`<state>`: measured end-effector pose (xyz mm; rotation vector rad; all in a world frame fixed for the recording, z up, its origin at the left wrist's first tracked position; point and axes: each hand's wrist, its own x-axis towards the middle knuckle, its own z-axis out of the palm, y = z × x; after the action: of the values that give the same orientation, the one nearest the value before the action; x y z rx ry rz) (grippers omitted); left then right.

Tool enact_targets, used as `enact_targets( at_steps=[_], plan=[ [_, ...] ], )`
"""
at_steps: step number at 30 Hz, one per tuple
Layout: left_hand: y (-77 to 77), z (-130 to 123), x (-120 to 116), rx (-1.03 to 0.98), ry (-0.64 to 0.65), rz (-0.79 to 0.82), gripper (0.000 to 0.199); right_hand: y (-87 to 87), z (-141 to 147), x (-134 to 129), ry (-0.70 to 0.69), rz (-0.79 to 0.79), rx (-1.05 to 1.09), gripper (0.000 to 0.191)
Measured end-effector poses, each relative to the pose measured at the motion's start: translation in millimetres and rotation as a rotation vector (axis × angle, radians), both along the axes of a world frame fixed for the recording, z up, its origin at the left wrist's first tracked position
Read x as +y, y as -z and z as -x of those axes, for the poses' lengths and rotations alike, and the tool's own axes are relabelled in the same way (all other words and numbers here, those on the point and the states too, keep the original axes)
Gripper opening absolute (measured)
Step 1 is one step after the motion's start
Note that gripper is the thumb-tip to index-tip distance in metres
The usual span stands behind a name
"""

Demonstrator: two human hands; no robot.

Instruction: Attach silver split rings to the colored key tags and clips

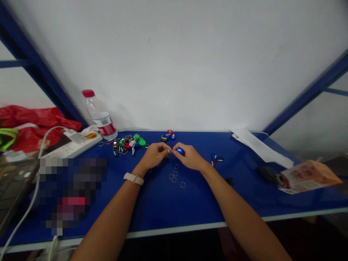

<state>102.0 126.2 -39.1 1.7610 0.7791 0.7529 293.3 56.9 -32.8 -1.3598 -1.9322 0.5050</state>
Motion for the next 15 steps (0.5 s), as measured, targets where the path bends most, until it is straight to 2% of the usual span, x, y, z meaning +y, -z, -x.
enact_targets(
  at_steps=[15],
  plan=[
    [-1.2, -0.9, -1.5, 0.009, 0.071, 0.005, 0.021, 2.9, 0.4, 1.2, 0.023, -0.063, -0.088, 0.010]
  ],
)
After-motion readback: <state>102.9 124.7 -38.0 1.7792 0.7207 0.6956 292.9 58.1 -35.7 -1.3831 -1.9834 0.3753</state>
